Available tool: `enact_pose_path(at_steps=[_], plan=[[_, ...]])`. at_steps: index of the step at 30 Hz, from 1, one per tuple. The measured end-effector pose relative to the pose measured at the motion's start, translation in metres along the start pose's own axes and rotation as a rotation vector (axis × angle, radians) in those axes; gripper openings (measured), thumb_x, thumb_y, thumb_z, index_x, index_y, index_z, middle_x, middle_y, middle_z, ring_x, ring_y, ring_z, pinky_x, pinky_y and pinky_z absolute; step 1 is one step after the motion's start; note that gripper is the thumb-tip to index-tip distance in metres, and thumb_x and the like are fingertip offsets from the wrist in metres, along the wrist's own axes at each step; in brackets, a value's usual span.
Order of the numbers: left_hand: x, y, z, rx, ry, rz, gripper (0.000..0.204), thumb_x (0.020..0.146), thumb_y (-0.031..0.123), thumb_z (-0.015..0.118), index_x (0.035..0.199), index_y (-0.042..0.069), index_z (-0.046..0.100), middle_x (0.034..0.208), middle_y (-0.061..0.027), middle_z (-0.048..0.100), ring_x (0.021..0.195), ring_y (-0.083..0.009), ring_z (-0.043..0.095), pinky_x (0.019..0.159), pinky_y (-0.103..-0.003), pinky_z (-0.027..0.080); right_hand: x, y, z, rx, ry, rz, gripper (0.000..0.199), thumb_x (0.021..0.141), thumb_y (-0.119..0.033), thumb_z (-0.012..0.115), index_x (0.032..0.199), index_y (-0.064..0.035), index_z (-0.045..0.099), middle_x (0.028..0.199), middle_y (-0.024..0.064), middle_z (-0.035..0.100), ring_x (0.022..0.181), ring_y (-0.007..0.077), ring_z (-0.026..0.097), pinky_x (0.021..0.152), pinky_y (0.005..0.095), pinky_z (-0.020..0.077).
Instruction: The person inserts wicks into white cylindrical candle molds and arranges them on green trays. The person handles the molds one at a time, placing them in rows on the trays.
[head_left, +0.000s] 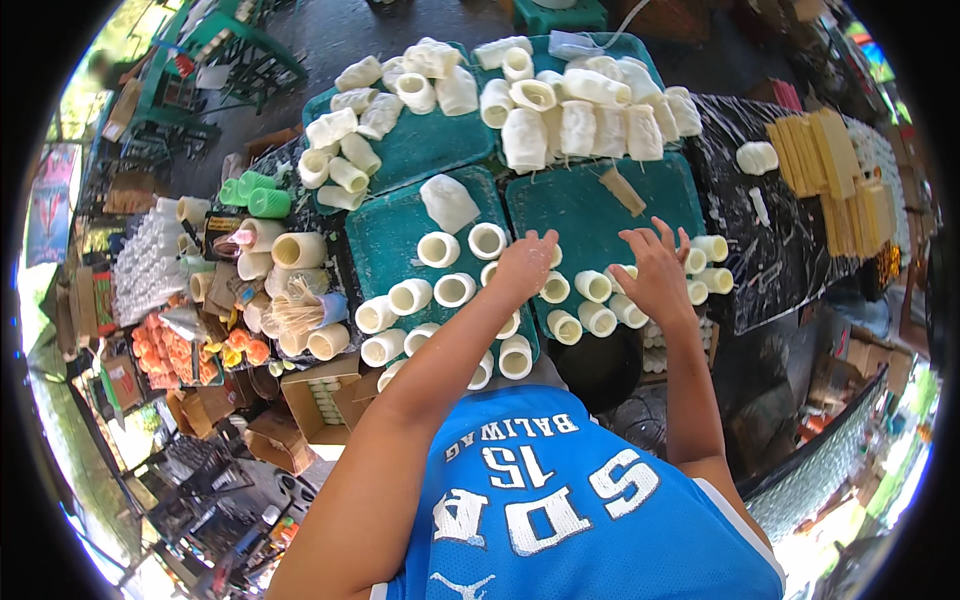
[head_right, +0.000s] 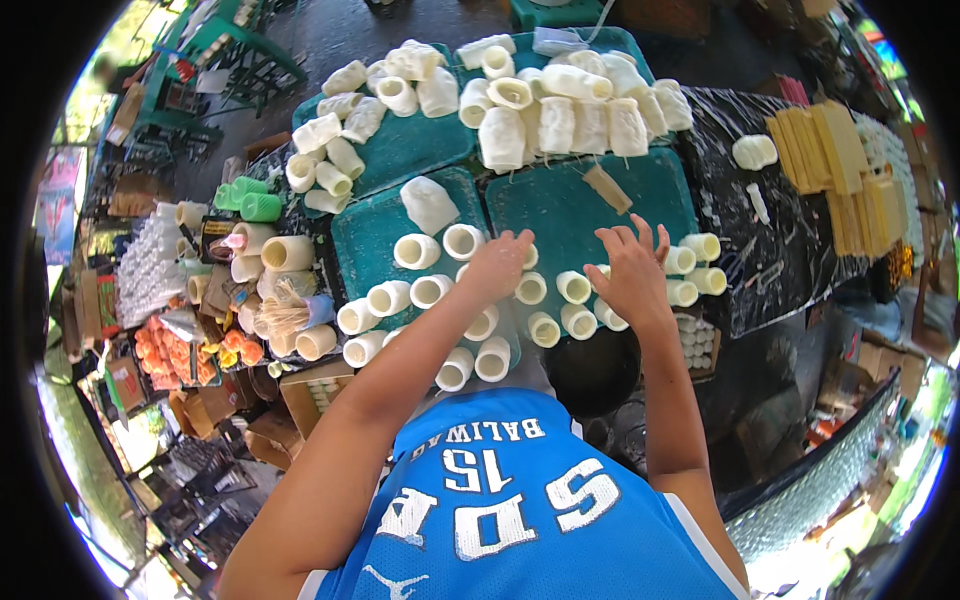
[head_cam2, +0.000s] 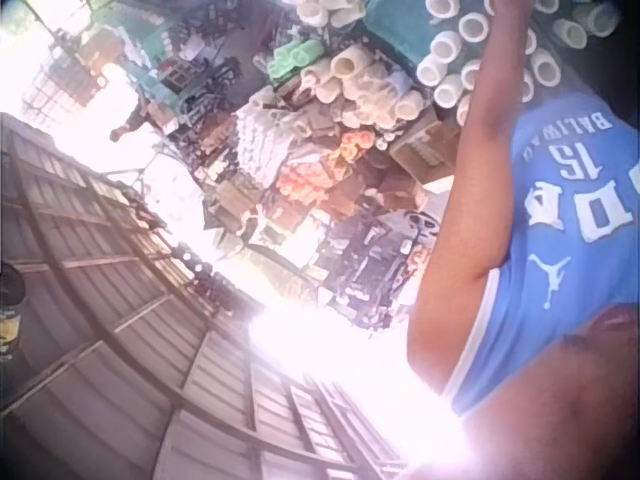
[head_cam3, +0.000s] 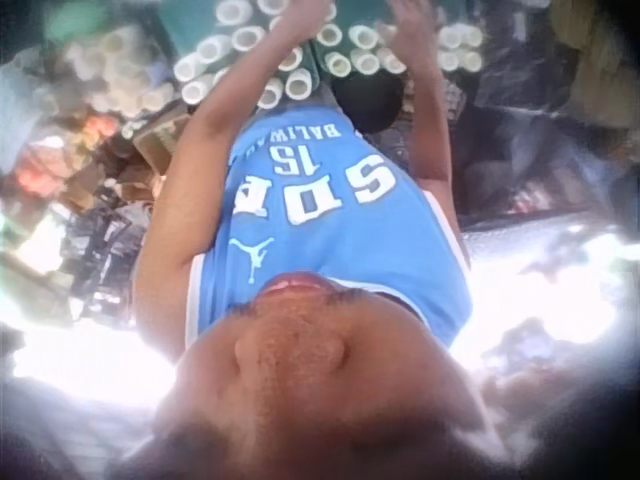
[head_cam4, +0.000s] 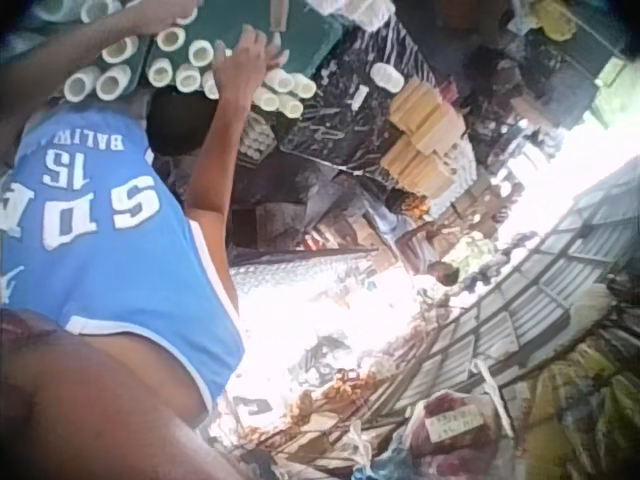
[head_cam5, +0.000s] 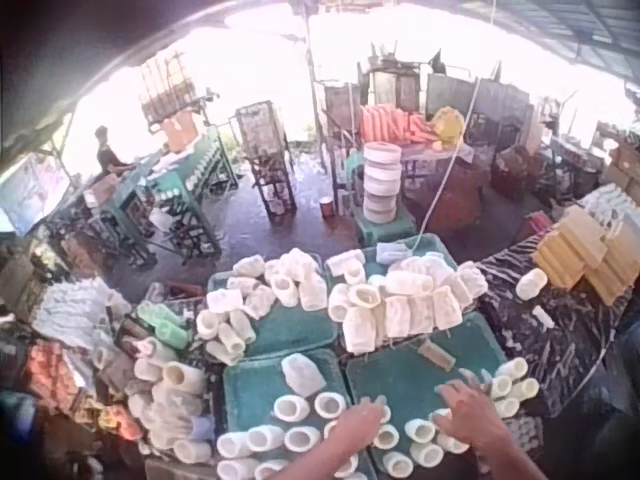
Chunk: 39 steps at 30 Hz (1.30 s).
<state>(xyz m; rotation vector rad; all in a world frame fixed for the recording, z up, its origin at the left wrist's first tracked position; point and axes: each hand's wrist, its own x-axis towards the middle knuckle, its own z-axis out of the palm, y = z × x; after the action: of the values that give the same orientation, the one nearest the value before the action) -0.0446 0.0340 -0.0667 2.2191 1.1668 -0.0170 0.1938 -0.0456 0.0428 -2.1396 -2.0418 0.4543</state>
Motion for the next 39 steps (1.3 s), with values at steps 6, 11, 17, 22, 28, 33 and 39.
enact_pose_path(at_steps=[6, 11, 17, 22, 28, 33, 39], plan=[[-0.038, 0.006, -0.042, -0.11, 0.192, 0.023, 0.048, 0.096, 0.003, 0.065, 0.143, -0.001, 0.057, 0.137, -0.0233, 0.063, 0.117, -0.0407, 0.072, 0.091, -0.047, 0.061, 0.078, -0.057, -0.003, 0.245, 0.061, -0.158, 0.034, 0.09, -0.02, 0.083, 0.121, -0.0079, 0.076, 0.11, 0.009, 0.078, 0.113, 0.0278, 0.072, 0.11, 0.0466, 0.045], [-0.145, 0.007, -0.122, -0.404, 0.418, -0.157, 0.041, 0.095, 0.007, 0.072, 0.135, 0.008, 0.065, 0.129, -0.0165, 0.068, 0.109, -0.0351, 0.073, 0.089, -0.049, 0.058, 0.177, -0.19, 0.069, 0.777, -0.124, -0.324, 0.036, 0.092, -0.022, 0.083, 0.118, 0.0007, 0.073, 0.111, 0.0157, 0.078, 0.105, 0.0276, 0.076, 0.094, 0.0388, 0.0598], [-0.291, -0.033, -0.11, -0.362, 0.545, -0.342, 0.034, 0.093, -0.002, 0.073, 0.127, 0.004, 0.069, 0.121, -0.0168, 0.072, 0.091, -0.0308, 0.073, 0.085, -0.043, 0.058, 0.27, -0.307, 0.223, 0.314, -0.235, -0.514, 0.058, 0.087, -0.034, 0.09, 0.134, -0.0102, 0.066, 0.149, 0.027, 0.056, 0.143, 0.0443, 0.053, 0.113, 0.0513, 0.0503], [-0.383, -0.023, -0.079, -0.486, 0.722, -0.745, 0.026, 0.098, 0.001, 0.07, 0.124, 0.003, 0.071, 0.115, -0.0137, 0.072, 0.09, -0.0259, 0.07, 0.085, -0.039, 0.057, 0.277, -0.327, 0.268, 0.349, -0.003, -0.462, 0.054, 0.081, -0.029, 0.094, 0.125, -0.0127, 0.067, 0.148, 0.0239, 0.053, 0.14, 0.0454, 0.051, 0.11, 0.0565, 0.049], [-0.425, -0.011, -0.036, -0.65, 0.85, -1.037, 0.022, 0.101, 0.003, 0.066, 0.122, 0.002, 0.073, 0.108, -0.0105, 0.074, 0.091, -0.0207, 0.068, 0.085, -0.037, 0.055, 0.276, -0.341, 0.301, 0.395, 0.343, -0.336, 0.048, 0.082, -0.035, 0.091, 0.123, -0.0154, 0.075, 0.133, 0.0202, 0.065, 0.131, 0.0424, 0.058, 0.108, 0.0556, 0.0485], [-0.425, -0.012, -0.033, -0.683, 0.823, -1.018, 0.021, 0.102, 0.005, 0.067, 0.121, 0.002, 0.073, 0.107, -0.0089, 0.075, 0.09, -0.0193, 0.068, 0.086, -0.036, 0.055, 0.284, -0.351, 0.325, 0.445, 0.394, -0.316, 0.043, 0.078, -0.034, 0.088, 0.113, -0.0099, 0.08, 0.125, 0.0215, 0.068, 0.126, 0.0444, 0.058, 0.106, 0.0563, 0.0486], [-0.408, -0.02, -0.038, -0.64, 0.742, -0.91, 0.019, 0.104, 0.007, 0.065, 0.122, 0.002, 0.072, 0.112, -0.0097, 0.076, 0.09, -0.0194, 0.069, 0.084, -0.035, 0.055, 0.285, -0.375, 0.315, 0.481, 0.408, -0.138, 0.026, 0.071, -0.024, 0.085, 0.096, -0.0154, 0.086, 0.119, 0.0071, 0.073, 0.129, 0.0368, 0.055, 0.108, 0.0527, 0.0436]])
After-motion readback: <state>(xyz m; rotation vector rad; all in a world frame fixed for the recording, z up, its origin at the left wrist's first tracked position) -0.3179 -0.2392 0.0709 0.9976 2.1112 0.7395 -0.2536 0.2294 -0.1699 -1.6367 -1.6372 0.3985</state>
